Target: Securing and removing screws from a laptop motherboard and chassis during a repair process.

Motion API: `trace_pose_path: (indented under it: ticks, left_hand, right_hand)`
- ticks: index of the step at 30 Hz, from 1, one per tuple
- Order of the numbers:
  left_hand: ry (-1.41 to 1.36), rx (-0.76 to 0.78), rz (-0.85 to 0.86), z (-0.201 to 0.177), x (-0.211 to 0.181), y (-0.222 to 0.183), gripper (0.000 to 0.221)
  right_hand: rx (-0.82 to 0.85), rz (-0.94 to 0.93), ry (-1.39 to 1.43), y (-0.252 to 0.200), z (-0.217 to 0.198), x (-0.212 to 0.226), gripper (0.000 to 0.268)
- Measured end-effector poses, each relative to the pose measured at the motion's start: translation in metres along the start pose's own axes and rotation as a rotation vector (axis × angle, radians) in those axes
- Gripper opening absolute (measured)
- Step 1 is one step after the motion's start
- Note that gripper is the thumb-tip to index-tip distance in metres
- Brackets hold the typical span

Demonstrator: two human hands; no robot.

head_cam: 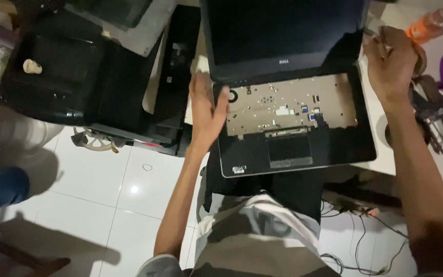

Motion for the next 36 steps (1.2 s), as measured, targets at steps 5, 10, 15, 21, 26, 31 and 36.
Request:
trace_pose_path:
  ticks: [5,10,15,21,26,31,36]
  left_hand:
    - [0.075,-0.096,0.129,-0.02,-0.011,-0.059,0.069]
    - [0.109,-0.156,0.009,-0.049,-0.017,-0.108,0.046]
    - [-0.474,0.315,-0.936,-0.022,0.022,-0.139,0.06]
    - [-0.372,0.237,-1.214,0.005,0.035,-0.162,0.073]
    - [-0.476,0.127,-1.216,0.023,0.037,-0.167,0.065]
    - [-0.491,0.101,-1.133,0.014,0.018,-0.158,0.045]
    - [-0.581,0.09,-1.309,0.006,-0.002,-0.154,0.085]
  right_hand:
    - [-0.014,-0.087,-0.134,0.038,0.004,-0.004,0.044]
    - [-0.093,-0.22,0.061,0.075,0.002,0.015,0.027]
    - [-0.166,-0.487,-0.019,0.126,0.003,0.072,0.044]
    - [0.144,-0.528,-0.514,0.172,0.033,0.117,0.049]
    - [0.345,-0.571,-0.381,0.202,0.062,0.149,0.081]
    - [0.449,-0.54,-0.501,0.212,0.09,0.132,0.066]
    - [0.488,-0.474,-0.471,0.212,0.085,0.138,0.064]
Point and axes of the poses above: each hand's wrist, its own y-axis towards the middle knuckle, its own z-axis out of the palm, x = y × z, the point moved 4 cm from there along y, towards the middle knuckle, and after that the axes turned 6 degrees about -x, right-handed, at the moved point
